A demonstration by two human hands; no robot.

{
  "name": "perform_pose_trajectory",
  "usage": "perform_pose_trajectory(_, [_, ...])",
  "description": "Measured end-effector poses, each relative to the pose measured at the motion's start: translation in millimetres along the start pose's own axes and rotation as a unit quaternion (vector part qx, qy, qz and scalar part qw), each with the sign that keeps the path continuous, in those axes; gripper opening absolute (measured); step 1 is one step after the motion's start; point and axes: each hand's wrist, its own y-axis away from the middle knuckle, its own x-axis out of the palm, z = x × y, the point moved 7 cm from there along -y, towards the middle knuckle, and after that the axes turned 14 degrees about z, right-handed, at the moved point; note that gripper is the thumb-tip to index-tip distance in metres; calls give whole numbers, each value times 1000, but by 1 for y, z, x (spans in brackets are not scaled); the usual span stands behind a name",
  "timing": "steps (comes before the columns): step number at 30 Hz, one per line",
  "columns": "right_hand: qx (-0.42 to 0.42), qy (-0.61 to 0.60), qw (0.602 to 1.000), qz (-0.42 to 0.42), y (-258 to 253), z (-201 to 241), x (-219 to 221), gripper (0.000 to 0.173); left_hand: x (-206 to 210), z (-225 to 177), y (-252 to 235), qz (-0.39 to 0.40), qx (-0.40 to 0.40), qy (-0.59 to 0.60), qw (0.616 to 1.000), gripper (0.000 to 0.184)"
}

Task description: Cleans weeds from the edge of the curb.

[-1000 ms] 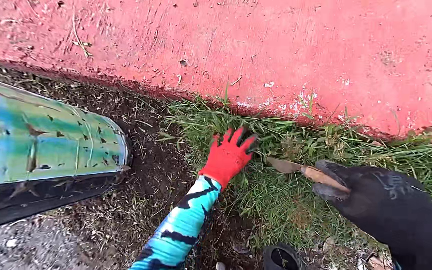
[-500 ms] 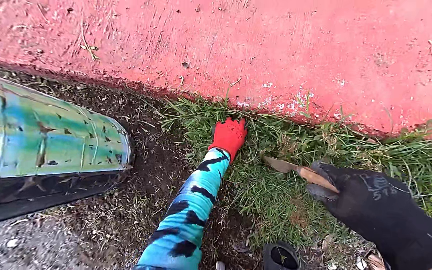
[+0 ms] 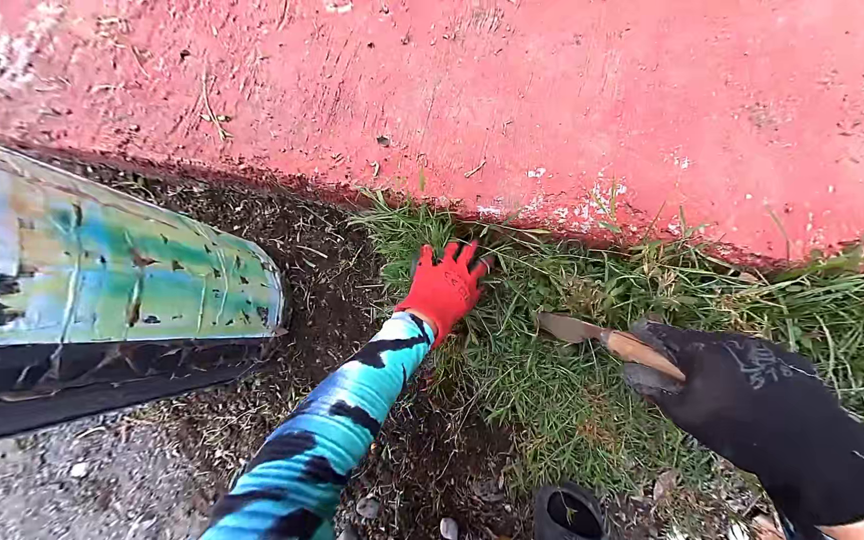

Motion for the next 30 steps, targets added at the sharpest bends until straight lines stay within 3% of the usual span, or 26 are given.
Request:
perform_pose_trajectory(4, [-14,-4,999,-30,2,-7,6,54,4,33,-16,-29,-130,89,987,62])
perform_pose_trajectory(11, [2,-17,1000,-15,2,-8,9,51,2,54,-29,26,-258,209,943,71])
perform_pose_trajectory(18, [1,-12,999,-34,5,-1,9,50,-2,59,-33,71,-222,202,951,45])
perform_pose_trajectory(22, [5,0,999,-37,6,-4,12,56,17,56,-19,47,-218,239,945,49])
perform_pose_trajectory(25, [0,19,998,-62,7,2,8,56,24,52,-10,32,-189,195,962,42])
perform_pose_trajectory(27, [1,23,998,-66,6,1,7,58,27,48,-6,-3,-149,136,979,37])
perform_pose_trajectory(30, [3,12,998,-63,4,-4,8,60,22,45,2,-77,-70,85,991,46])
